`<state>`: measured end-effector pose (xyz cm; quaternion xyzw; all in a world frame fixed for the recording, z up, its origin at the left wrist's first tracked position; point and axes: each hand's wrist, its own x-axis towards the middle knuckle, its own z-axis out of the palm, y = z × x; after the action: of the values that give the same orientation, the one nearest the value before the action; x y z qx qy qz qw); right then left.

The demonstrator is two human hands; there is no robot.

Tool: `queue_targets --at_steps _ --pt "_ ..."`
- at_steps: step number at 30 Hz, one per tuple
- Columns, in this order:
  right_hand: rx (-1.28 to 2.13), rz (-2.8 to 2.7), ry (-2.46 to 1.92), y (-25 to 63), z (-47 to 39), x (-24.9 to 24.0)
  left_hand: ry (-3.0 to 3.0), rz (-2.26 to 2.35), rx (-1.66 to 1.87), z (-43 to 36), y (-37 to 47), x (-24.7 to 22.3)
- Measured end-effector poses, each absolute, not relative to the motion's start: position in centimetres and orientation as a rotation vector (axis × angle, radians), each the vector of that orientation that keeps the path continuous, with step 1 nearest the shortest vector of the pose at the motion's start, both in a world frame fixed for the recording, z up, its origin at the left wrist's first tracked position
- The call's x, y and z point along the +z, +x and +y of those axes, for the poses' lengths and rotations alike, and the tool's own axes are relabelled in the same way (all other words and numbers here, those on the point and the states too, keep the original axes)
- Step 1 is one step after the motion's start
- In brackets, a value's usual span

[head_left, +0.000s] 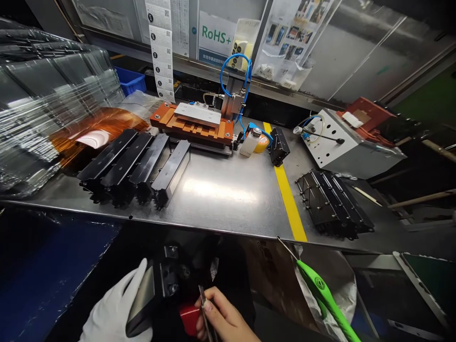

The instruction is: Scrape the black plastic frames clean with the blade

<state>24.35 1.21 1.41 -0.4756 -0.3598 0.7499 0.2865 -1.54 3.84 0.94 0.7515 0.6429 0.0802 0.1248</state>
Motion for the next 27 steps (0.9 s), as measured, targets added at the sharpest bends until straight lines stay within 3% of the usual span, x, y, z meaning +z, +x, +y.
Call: queue_targets --at_steps 6,13,17,23,27 --pt "1.363 -1.758 -1.618 26.0 3.7 3.8 2.439 1.703 0.002 3.5 -1.8 -0.2" --pt "0.966 -2.316 -1.796 24.9 4.5 2.8 2.434 1.652 -0.367 3.0 -2.1 -0.7" --pt "1.027 -2.289 -1.783 24.9 4.6 2.8 2.420 1.666 -0.378 2.9 -2.2 -0.8" --pt "1.278 -2.088 -1.769 25.5 4.9 3.7 2.304 1.652 -0.101 3.4 -2.4 -0.9" --pt "1.540 -1.435 -1.586 26.5 4.8 2.6 1.899 1.738 0.183 4.1 -1.9 1.0"
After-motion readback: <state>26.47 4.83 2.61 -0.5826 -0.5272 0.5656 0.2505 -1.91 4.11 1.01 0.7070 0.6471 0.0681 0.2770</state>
